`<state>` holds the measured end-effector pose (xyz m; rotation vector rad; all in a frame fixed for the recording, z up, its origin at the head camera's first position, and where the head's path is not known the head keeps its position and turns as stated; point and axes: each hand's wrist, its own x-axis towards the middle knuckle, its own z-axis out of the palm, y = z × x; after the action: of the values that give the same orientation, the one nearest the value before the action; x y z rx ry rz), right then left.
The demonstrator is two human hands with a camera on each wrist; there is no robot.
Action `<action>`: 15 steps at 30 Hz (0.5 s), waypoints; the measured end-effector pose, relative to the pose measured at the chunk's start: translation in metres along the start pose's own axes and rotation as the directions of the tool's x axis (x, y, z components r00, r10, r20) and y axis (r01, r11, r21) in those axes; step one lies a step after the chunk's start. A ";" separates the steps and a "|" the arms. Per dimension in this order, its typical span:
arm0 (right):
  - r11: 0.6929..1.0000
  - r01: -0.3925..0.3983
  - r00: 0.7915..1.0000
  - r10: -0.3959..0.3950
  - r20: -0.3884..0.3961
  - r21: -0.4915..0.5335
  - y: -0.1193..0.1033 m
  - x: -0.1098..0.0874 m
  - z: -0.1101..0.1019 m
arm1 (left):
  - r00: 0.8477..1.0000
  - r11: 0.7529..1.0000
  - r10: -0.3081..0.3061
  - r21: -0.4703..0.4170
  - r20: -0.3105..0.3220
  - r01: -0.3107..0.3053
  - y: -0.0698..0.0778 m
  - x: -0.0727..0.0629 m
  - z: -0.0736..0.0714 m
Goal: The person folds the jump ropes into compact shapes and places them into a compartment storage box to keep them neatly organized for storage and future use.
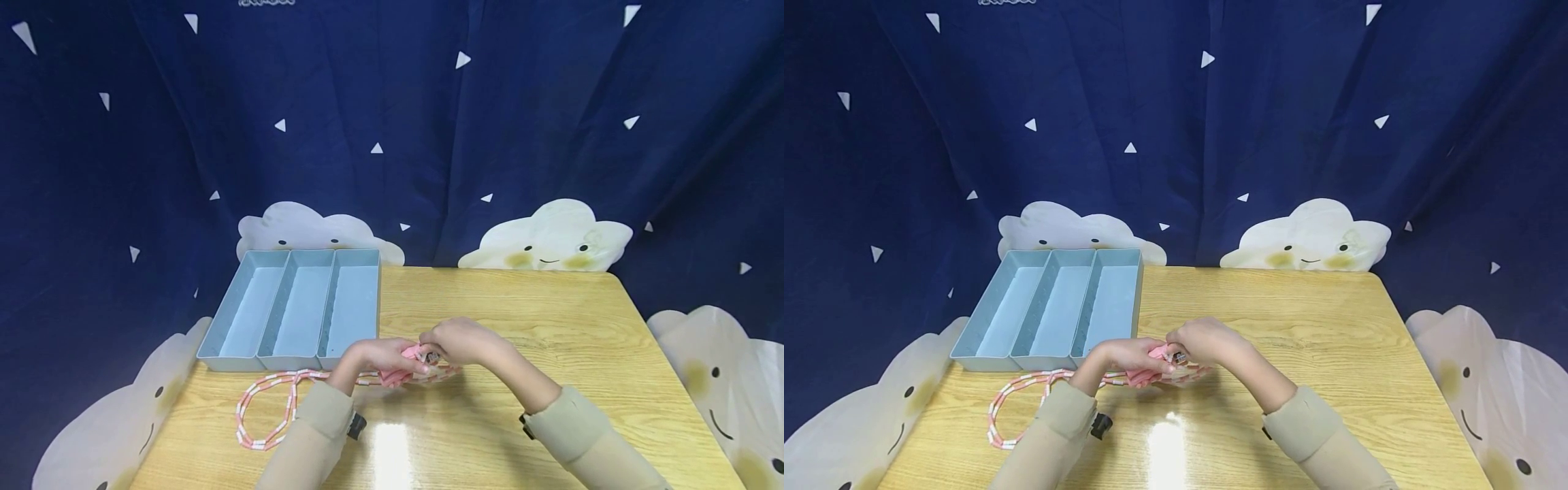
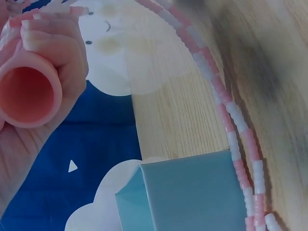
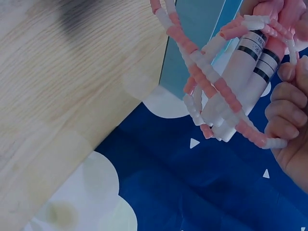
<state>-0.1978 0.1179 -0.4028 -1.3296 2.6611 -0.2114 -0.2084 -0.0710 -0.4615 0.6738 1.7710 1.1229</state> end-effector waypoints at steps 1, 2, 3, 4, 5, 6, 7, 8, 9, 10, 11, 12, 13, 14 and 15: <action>1.000 -0.003 1.000 0.003 -0.002 0.006 0.000 0.000 0.001 | 1.000 1.000 -0.001 0.008 -0.004 0.001 0.000 0.000 0.000; 1.000 -0.006 1.000 0.006 -0.004 0.011 0.001 0.001 0.002 | 1.000 1.000 -0.003 0.012 -0.010 0.004 0.000 0.000 0.001; 1.000 -0.009 1.000 0.009 -0.005 0.014 0.002 0.001 0.003 | 1.000 1.000 -0.007 0.006 -0.015 0.007 0.000 0.000 0.001; 1.000 -0.010 1.000 0.010 -0.007 0.016 0.002 0.001 0.004 | 1.000 1.000 -0.010 0.001 -0.020 0.010 0.001 0.000 0.002; 1.000 -0.012 1.000 0.012 -0.008 0.017 0.003 0.002 0.004 | 1.000 1.000 -0.012 -0.003 -0.026 0.012 0.001 -0.001 0.002; 1.000 -0.015 1.000 0.015 -0.007 0.019 0.003 0.002 0.005 | 0.999 1.000 -0.013 0.000 -0.033 0.013 0.001 -0.001 0.002; 1.000 -0.018 1.000 0.019 -0.008 0.020 0.004 0.002 0.005 | 0.999 1.000 -0.014 0.002 -0.039 0.014 0.001 -0.001 0.002; 1.000 -0.022 1.000 0.022 -0.006 0.021 0.004 0.002 0.005 | 0.999 1.000 -0.018 0.008 -0.044 0.018 0.001 -0.001 0.002; 0.999 -0.024 1.000 0.024 -0.005 0.023 0.004 0.003 0.006 | 0.999 1.000 -0.019 0.016 -0.047 0.020 0.001 0.000 0.002; 0.999 -0.026 1.000 0.026 -0.004 0.028 0.005 0.003 0.006 | 0.999 1.000 -0.019 0.024 -0.049 0.020 0.001 0.000 0.002; 0.999 -0.028 1.000 0.028 -0.002 0.032 0.005 0.003 0.006 | 0.998 0.999 -0.019 0.031 -0.052 0.021 0.001 0.000 0.002; 0.999 -0.028 1.000 0.028 0.000 0.035 0.005 0.003 0.006 | 0.998 0.999 -0.018 0.035 -0.052 0.019 0.001 0.001 0.002; 0.999 -0.027 1.000 0.027 -0.001 0.037 0.006 0.003 0.006 | 0.999 0.999 -0.017 0.035 -0.052 0.019 0.001 0.001 0.002; 0.999 -0.026 1.000 0.026 -0.001 0.038 0.006 0.003 0.006 | 0.998 0.999 -0.016 0.037 -0.054 0.018 0.002 0.001 0.002; 0.999 -0.023 1.000 0.023 -0.003 0.038 0.006 0.004 0.007 | 0.998 0.999 -0.013 0.042 -0.057 0.015 0.002 0.001 0.002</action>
<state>-0.2034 0.1185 -0.4109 -1.2883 2.6598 -0.2609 -0.2070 -0.0683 -0.4609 0.6594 1.8495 1.1074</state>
